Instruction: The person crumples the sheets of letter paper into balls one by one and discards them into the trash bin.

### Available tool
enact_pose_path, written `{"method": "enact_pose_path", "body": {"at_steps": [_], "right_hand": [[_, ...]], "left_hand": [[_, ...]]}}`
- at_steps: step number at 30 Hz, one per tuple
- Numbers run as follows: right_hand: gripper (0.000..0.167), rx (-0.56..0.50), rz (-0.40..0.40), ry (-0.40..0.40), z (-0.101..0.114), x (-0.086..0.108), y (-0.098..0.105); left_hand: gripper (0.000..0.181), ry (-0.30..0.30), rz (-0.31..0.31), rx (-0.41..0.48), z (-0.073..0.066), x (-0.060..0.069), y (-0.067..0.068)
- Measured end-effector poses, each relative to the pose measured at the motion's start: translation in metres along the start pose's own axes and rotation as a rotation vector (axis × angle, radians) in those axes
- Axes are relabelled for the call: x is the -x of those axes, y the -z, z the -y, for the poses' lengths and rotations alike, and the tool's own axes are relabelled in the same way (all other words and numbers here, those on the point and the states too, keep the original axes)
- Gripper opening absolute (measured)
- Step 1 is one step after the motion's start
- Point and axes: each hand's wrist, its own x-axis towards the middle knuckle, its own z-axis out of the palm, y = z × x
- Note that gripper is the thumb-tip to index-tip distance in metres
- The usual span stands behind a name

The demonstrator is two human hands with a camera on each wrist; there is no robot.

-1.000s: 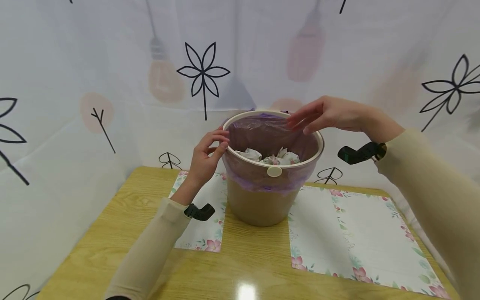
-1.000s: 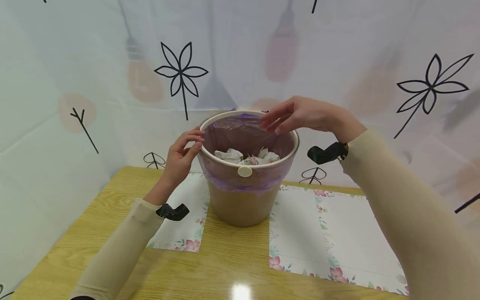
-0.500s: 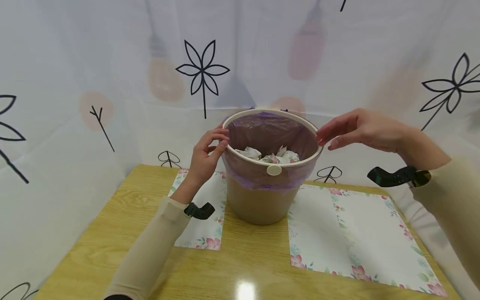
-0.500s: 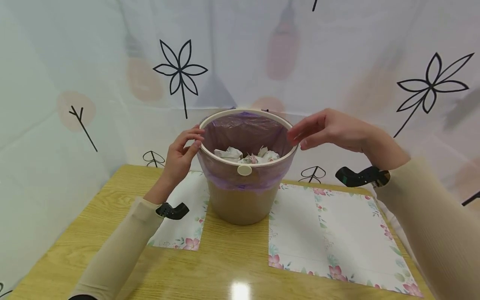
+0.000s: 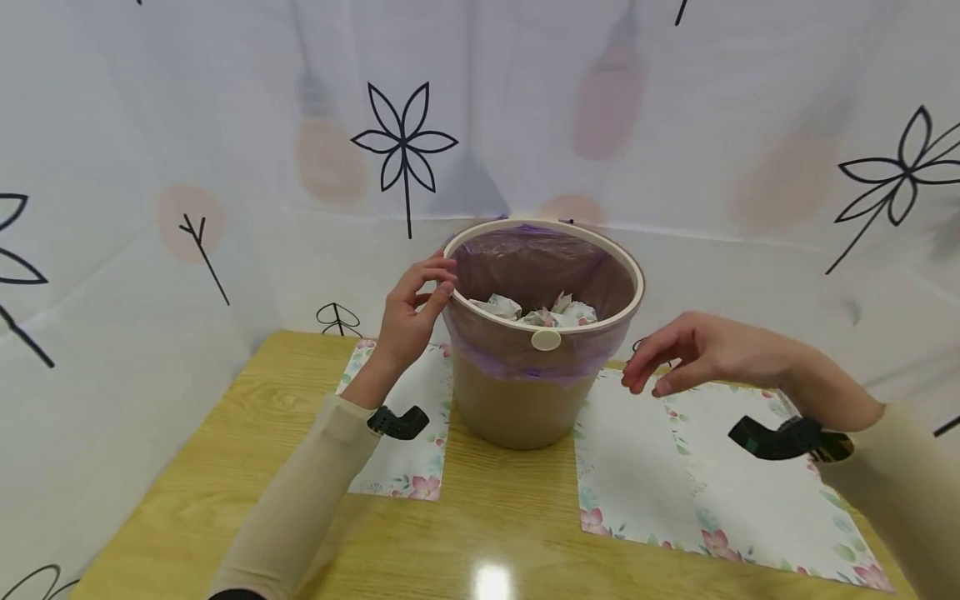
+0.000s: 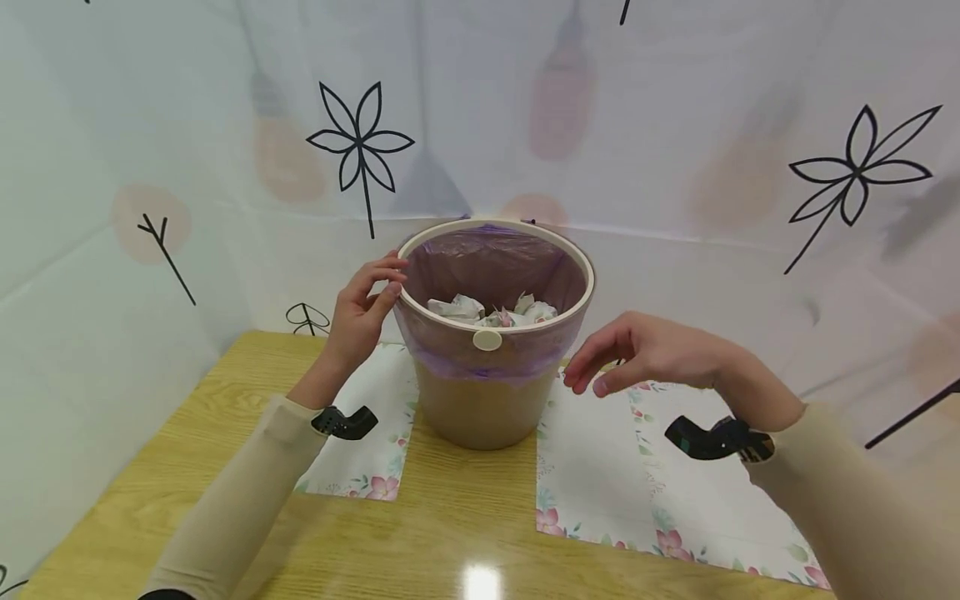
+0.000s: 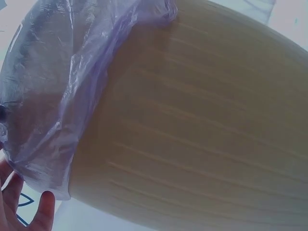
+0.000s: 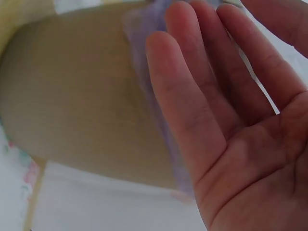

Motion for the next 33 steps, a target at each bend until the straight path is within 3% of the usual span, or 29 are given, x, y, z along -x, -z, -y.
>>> {"method": "enact_pose_path", "body": {"at_steps": [6, 10, 16, 18, 21, 24, 28, 33], "right_hand": [[0.03, -0.072, -0.043, -0.003, -0.028, -0.009, -0.042], [0.029, -0.083, -0.138, -0.023, -0.051, -0.019, -0.071], [0.028, -0.07, -0.285, -0.085, -0.082, -0.041, -0.108], [0.027, -0.079, -0.322, -0.098, -0.091, -0.049, -0.12], [0.028, -0.103, -0.378, -0.109, -0.101, -0.058, -0.134], [0.027, -0.121, -0.44, -0.109, -0.111, -0.068, -0.145], [0.026, -0.14, -0.488, -0.083, -0.122, -0.08, -0.156], [0.031, -0.223, -0.498, -0.041, -0.132, -0.097, -0.168]], "left_hand": [[0.015, -0.005, -0.006, 0.034, 0.002, 0.0, -0.002], [0.016, -0.014, -0.002, 0.052, 0.006, 0.0, -0.001], [0.029, 0.023, -0.039, 0.286, 0.032, 0.001, 0.008], [0.033, 0.025, -0.053, 0.323, 0.04, 0.003, 0.014], [0.034, 0.042, -0.052, 0.305, 0.046, 0.009, 0.026], [0.032, 0.099, -0.021, 0.28, 0.055, 0.02, 0.042], [0.027, 0.248, 0.048, 0.19, 0.068, 0.042, 0.065], [0.027, 0.403, 0.158, -0.024, 0.086, 0.073, 0.09]]}}
